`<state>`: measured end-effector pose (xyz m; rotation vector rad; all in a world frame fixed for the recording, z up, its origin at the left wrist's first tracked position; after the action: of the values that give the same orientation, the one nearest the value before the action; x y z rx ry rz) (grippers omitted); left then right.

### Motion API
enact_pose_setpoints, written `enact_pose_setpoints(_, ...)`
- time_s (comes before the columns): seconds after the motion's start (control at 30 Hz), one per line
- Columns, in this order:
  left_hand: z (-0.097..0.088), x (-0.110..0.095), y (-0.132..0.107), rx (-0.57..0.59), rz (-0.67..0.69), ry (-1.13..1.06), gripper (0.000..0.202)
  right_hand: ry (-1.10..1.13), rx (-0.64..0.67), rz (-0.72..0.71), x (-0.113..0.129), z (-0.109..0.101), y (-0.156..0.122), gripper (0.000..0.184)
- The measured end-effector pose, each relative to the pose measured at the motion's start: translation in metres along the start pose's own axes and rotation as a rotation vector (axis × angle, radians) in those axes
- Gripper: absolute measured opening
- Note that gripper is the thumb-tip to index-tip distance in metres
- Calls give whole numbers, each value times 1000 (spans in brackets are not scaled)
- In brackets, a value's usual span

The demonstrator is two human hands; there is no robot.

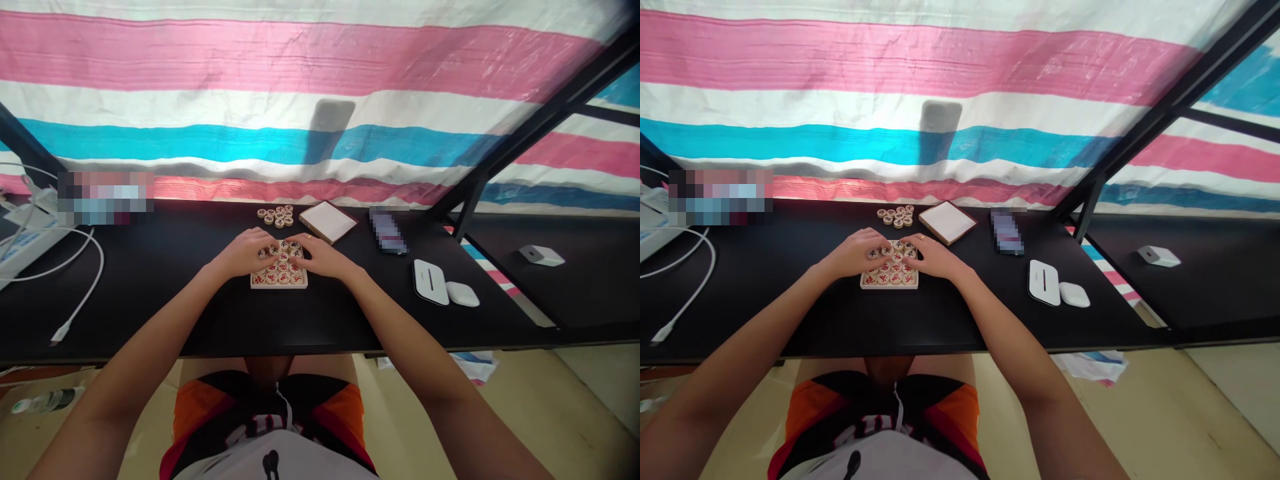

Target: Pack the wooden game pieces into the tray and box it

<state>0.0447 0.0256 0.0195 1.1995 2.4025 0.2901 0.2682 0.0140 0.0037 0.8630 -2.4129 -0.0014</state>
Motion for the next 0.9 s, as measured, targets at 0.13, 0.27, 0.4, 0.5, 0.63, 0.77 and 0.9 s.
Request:
enact_pose_setpoints(0.13,7,-1,0,50,55,54,21,4,2,-4,-3,1,0,47)
enact_pose_setpoints(0.27,8,4,-1,32,50,39,19,0,13,11,-3,1,0,48)
enact_pose_setpoints(0.4,7,6,-2,19,50,14,16,2,6,13,0,-1,0,47)
enact_pose_setpoints(0.5,6,5,-2,30,50,6,13,2,2,9,0,-1,0,46)
enact_pose_setpoints(0.63,3,2,-3,38,34,-13,14,-3,8,2,-1,0,0,46)
enact_pose_setpoints(0.77,-1,-2,-2,39,4,-30,23,1,6,4,-1,0,0,47)
enact_pose_setpoints(0.9,-5,-1,-2,32,-34,-53,32,2,1,6,1,-1,0,46)
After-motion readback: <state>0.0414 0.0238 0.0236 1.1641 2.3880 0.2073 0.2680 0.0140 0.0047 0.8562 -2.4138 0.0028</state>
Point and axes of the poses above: each hand's wrist, its own y-axis towards the middle knuckle, its own z-axis out of the palm, x = y × z, the point moved 1 cm from there along y, towards the middle knuckle, and after that the axes turned 1 degree about x, right-handed, at the moved point
